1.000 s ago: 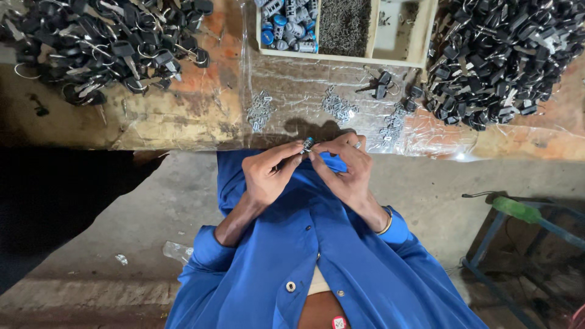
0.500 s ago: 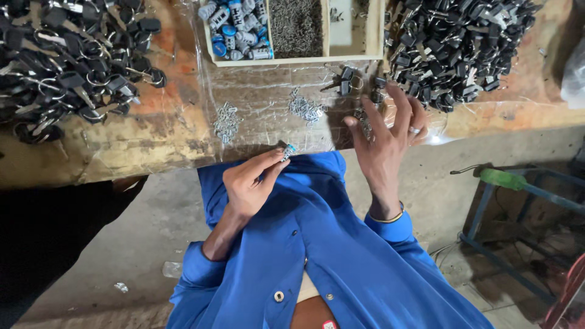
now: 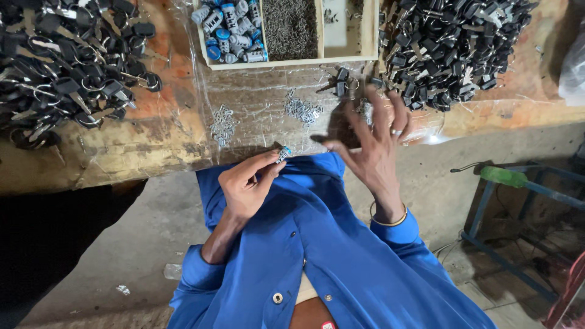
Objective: The person sits at a workbench covered with piles of key blanks and a compartment tray of small metal parts. They pick up a key blank with a blue plastic head, insert small metal components into it by hand, and place finished keys back onto the pile, repeating this assembly cycle throughout the clip.
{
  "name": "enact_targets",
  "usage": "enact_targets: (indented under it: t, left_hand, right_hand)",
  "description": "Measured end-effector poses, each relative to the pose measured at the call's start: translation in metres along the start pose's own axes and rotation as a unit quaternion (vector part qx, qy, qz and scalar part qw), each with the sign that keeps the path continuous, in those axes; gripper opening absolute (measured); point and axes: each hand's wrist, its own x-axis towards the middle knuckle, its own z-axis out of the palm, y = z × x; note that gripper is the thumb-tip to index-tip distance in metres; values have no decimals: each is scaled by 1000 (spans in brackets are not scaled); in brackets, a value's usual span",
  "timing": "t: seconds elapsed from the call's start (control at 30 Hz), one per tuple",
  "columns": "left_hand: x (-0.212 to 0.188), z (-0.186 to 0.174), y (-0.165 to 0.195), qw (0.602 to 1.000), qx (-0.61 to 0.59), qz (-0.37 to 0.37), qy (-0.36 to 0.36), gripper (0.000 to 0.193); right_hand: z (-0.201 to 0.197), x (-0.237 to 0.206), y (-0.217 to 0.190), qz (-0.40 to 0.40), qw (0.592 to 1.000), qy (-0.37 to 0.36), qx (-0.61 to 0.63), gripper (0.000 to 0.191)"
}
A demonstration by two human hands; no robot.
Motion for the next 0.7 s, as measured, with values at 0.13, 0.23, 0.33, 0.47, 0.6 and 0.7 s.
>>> enact_targets:
  t: [0.13, 0.23, 0.33, 0.47, 0.6, 0.7]
  left_hand:
    - [-1, 0, -1, 999, -31, -8, 2, 26]
    - [-2, -1, -2, 999, -44, -26, 3, 26]
    - [-2, -3, -1, 998, -57, -40, 11, 27]
    - [-1, -6, 1, 999, -31, -31, 17, 31]
    - [-1, -11, 6, 1000, -14, -9, 16, 25]
    - [-1, -14, 9, 1000, -3, 13, 23, 23]
  right_hand:
    - [1, -8, 1, -136, 990, -27, 15, 40]
    - [2, -16, 0, -173, 983, -29, 55, 30]
    - [9, -20, -8, -161, 972, -37, 166, 25]
    - [28, -21, -32, -83, 963, 16, 255, 20]
    - [42, -16, -57, -35, 947, 22, 319, 20]
    - [46, -13, -69, -51, 953, 36, 295, 19]
